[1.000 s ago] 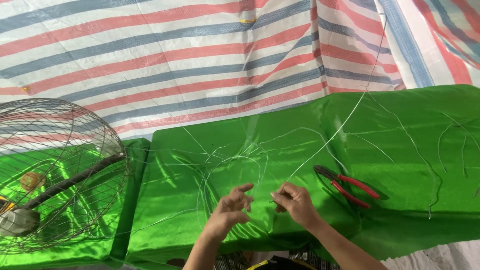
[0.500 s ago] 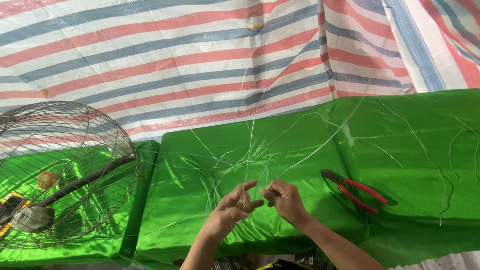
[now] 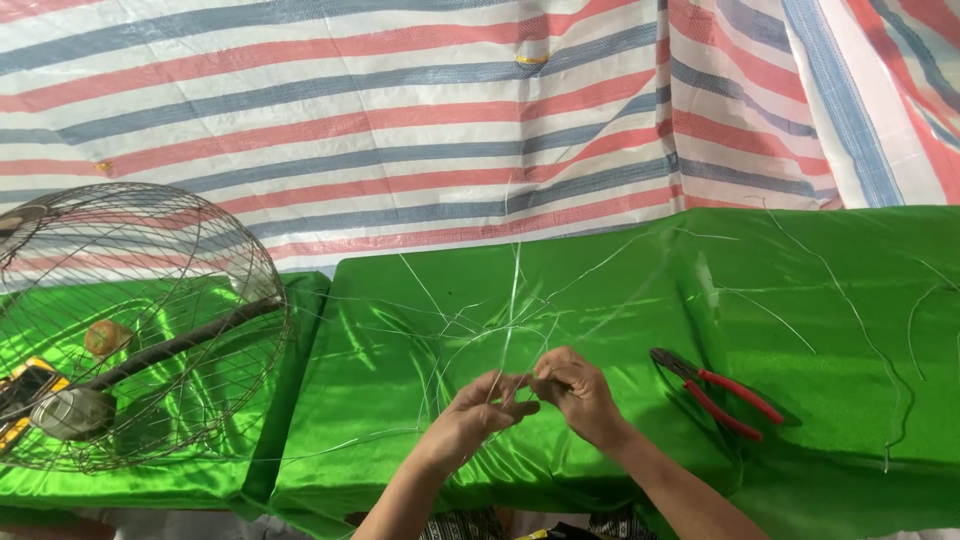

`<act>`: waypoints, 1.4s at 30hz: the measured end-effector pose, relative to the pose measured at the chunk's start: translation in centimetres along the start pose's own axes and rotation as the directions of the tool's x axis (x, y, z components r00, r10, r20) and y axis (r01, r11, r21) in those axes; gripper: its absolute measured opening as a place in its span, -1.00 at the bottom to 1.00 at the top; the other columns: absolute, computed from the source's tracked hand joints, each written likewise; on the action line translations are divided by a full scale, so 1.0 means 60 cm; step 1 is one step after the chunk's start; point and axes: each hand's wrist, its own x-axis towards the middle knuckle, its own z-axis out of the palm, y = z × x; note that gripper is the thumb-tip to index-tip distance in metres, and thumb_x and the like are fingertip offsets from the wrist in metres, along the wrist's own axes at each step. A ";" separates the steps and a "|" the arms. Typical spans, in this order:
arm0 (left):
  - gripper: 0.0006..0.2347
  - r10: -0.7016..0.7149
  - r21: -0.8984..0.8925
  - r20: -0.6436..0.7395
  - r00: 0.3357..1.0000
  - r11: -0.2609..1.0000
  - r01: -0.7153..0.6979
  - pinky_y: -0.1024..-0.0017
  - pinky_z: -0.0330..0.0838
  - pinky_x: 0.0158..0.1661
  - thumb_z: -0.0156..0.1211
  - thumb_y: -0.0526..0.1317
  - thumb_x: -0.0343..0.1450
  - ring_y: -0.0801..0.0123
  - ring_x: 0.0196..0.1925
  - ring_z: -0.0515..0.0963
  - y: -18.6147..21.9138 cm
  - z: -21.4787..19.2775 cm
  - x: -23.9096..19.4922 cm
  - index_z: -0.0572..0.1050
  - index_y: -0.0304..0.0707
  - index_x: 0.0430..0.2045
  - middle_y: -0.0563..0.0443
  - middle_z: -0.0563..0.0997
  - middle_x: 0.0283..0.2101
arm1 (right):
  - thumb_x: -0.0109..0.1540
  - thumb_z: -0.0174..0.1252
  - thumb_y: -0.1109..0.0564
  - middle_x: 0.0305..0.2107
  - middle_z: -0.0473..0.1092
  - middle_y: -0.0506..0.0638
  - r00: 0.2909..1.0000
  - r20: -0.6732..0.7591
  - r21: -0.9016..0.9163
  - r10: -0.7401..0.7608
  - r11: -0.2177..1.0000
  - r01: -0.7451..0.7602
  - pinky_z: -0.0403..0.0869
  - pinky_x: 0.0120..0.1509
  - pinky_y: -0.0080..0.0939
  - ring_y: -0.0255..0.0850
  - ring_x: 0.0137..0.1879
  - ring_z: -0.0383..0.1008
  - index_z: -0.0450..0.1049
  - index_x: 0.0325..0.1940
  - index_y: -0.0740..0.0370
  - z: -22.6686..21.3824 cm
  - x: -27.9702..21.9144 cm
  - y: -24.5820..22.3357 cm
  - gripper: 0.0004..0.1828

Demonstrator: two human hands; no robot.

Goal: Assembling a wire frame structure by bending and joining thin metal wires using pliers.

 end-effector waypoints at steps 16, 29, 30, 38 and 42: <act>-0.94 -0.060 0.581 -0.367 0.928 0.765 0.279 0.29 0.43 -0.48 -0.10 -0.41 0.41 0.23 -0.45 0.62 -0.009 0.046 0.040 0.31 -0.23 -0.39 -0.17 0.64 -0.42 | 0.30 0.09 0.39 -0.53 0.23 -0.05 0.993 0.099 0.053 -0.068 0.997 0.063 0.47 -0.41 -0.26 -0.26 -0.44 0.29 0.28 -0.52 0.19 0.001 -0.005 -0.006 -0.67; -0.93 -0.215 0.058 -0.200 0.956 0.971 0.231 0.56 0.40 -0.53 0.21 -0.48 0.45 0.49 -0.58 0.49 -0.046 -0.010 0.036 0.55 -0.32 -0.37 -0.06 0.65 -0.41 | 0.29 0.21 0.17 -0.57 0.52 0.03 0.979 0.120 0.097 0.167 0.979 -0.179 0.59 -0.45 -0.32 -0.28 -0.51 0.50 0.44 -0.46 0.15 -0.010 0.009 -0.043 -0.78; -0.93 -0.197 0.036 -0.192 0.961 0.978 0.208 0.54 0.37 -0.55 0.21 -0.46 0.45 0.50 -0.59 0.47 -0.044 -0.011 0.033 0.57 -0.30 -0.37 -0.06 0.67 -0.40 | 0.28 0.21 0.20 -0.58 0.53 0.05 0.974 0.120 0.110 0.193 0.972 -0.207 0.63 -0.46 -0.31 -0.27 -0.52 0.53 0.43 -0.47 0.15 -0.012 0.012 -0.042 -0.78; -0.97 -0.198 -0.055 -0.192 0.961 0.980 0.191 0.54 0.43 -0.57 0.20 -0.40 0.48 0.48 -0.60 0.53 -0.038 -0.015 0.033 0.57 -0.32 -0.30 -0.12 0.71 -0.30 | 0.28 0.13 0.33 -0.45 0.38 -0.03 0.974 0.187 0.089 0.127 0.985 -0.146 0.48 -0.29 -0.30 -0.24 -0.35 0.37 0.46 -0.41 0.19 -0.029 0.013 -0.059 -0.82; -0.87 -0.241 -0.028 -0.190 0.952 0.970 0.240 0.51 0.44 -0.55 0.08 -0.29 0.59 0.44 -0.60 0.48 -0.068 -0.013 0.045 0.48 -0.30 -0.36 -0.03 0.58 -0.47 | 0.32 0.15 0.26 -0.41 0.40 -0.04 0.956 0.291 0.120 0.029 0.991 -0.067 0.51 -0.14 -0.29 -0.22 -0.25 0.40 0.52 -0.29 0.20 -0.032 0.004 -0.078 -0.90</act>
